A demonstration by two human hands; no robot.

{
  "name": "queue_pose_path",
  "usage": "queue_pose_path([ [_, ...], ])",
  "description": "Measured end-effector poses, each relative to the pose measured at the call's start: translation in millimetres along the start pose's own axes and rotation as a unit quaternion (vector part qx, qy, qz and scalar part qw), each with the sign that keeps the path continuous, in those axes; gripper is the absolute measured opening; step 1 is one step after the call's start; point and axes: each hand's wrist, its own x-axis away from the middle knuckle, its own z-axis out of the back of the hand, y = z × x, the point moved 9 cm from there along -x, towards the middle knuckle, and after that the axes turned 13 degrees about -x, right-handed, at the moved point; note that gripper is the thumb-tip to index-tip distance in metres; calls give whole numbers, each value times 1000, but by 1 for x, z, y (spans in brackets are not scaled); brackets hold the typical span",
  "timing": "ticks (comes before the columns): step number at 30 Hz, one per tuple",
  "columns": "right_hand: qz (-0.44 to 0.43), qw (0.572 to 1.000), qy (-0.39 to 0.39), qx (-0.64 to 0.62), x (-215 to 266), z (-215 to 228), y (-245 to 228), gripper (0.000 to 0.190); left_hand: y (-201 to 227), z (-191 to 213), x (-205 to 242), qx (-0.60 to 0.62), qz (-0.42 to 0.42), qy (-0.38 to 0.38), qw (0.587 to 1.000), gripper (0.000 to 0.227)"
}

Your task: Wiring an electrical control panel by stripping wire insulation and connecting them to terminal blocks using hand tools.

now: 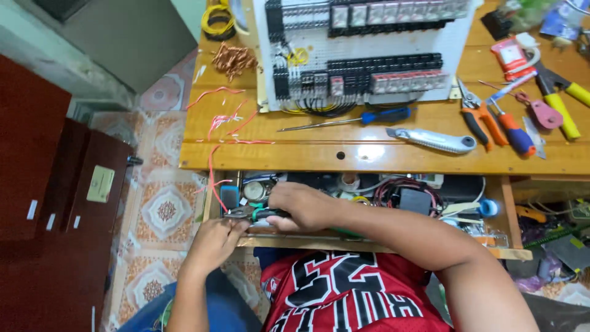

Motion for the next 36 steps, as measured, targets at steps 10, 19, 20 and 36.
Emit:
queue_pose_path([
  [10, 44, 995, 77, 52, -11, 29, -29, 32, -15, 43, 17, 131, -3, 207, 970, 22],
  [19, 76, 956, 155, 235, 15, 108, -77, 28, 90, 149, 8, 206, -137, 346, 905, 19],
  [20, 79, 956, 155, 238, 20, 114, -87, 28, 102, 153, 3, 204, -140, 348, 904, 19],
  [36, 44, 887, 266, 374, 116, 176, -125, 29, 214, 144, -55, -15, -181, 420, 889, 14],
])
